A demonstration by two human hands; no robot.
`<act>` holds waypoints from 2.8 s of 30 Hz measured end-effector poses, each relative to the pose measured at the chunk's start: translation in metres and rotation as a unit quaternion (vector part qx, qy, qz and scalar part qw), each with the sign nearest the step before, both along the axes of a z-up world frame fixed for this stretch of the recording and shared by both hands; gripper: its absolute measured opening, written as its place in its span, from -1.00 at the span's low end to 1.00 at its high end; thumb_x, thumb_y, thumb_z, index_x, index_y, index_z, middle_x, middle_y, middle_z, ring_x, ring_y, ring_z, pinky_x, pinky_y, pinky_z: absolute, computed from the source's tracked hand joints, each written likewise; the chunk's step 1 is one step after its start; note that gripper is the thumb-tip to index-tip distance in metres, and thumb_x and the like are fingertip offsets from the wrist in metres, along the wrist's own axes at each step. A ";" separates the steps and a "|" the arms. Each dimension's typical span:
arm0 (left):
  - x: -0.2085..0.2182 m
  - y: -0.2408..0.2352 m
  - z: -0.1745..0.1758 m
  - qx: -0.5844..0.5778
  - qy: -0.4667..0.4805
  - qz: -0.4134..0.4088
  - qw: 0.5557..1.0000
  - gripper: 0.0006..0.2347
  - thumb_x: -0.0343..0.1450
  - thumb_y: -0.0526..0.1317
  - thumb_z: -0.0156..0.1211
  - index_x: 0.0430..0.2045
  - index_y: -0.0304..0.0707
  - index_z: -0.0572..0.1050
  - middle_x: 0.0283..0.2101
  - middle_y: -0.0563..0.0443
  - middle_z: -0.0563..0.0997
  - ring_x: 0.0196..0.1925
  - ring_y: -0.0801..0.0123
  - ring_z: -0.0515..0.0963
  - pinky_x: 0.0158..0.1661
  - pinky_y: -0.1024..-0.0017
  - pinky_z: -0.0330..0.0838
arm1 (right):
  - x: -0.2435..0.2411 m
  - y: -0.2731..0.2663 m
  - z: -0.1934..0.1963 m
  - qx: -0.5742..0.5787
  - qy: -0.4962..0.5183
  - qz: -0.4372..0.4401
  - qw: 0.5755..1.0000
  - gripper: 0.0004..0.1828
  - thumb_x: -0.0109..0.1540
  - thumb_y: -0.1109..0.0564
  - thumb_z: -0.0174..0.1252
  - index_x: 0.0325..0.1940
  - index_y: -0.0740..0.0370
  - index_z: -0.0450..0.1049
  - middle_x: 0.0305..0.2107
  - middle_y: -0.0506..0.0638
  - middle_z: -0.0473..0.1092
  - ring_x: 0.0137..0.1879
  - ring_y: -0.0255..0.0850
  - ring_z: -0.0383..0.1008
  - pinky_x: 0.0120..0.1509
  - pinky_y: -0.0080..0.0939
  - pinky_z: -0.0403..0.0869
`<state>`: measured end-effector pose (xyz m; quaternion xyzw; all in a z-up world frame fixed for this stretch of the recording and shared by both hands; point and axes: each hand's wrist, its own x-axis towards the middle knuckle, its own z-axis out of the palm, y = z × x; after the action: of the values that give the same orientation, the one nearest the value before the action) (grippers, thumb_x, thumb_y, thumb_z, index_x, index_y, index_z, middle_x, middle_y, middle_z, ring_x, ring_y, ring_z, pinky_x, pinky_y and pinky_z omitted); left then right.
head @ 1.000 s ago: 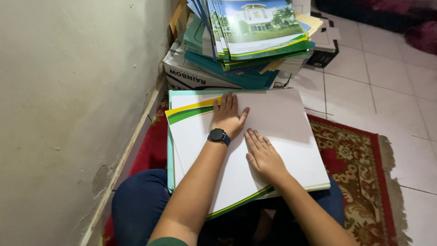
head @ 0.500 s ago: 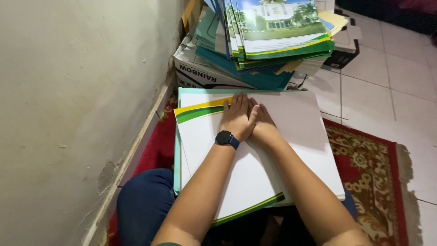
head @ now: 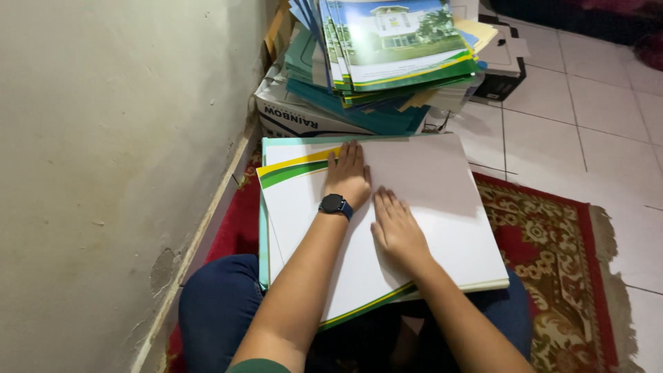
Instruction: A person manually smooths and flips through the pages of printed booklets while sitting on the floor.
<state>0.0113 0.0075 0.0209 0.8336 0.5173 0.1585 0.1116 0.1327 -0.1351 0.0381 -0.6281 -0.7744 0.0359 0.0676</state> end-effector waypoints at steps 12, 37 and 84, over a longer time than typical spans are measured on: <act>0.014 0.013 -0.011 0.056 0.072 0.043 0.995 -0.50 0.54 -0.09 -0.35 0.37 -0.42 0.07 0.49 -0.23 0.08 0.54 0.00 -0.03 0.38 -0.14 -0.18 | 0.005 -0.070 0.012 -0.016 0.049 -0.002 0.999 -0.30 0.38 -0.05 -0.38 0.54 0.38 -0.14 0.53 0.19 -0.19 0.63 -0.09 -0.29 0.61 -0.01 -0.27; -0.028 -0.105 0.017 0.044 -0.292 -0.036 0.955 -0.86 0.43 -0.33 0.10 -0.17 -0.30 0.47 -0.54 -0.05 0.65 -0.65 0.20 0.60 -0.59 0.37 0.46 | -0.014 -0.083 0.037 -0.032 0.274 -0.269 0.923 -0.35 0.20 0.15 0.11 0.40 0.26 0.25 0.08 0.18 0.44 0.22 -0.03 0.46 0.30 -0.04 0.46; -0.052 -0.137 0.039 -0.445 -0.506 -0.107 0.731 -0.56 0.53 0.05 -0.07 -0.23 -0.48 0.54 -0.48 -0.11 0.57 -0.54 0.39 0.51 -0.52 0.51 0.44 | -0.039 -0.116 0.122 0.055 0.167 -0.023 0.984 -0.71 0.13 0.10 0.24 -0.07 0.14 0.50 -0.17 -0.07 0.48 -0.16 -0.11 0.53 -0.07 -0.12 0.48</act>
<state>-0.0405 -0.1295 0.0597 0.5349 0.3036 0.2954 0.7311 0.0933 -0.2510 0.1599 -0.6258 -0.7387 0.0962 0.2311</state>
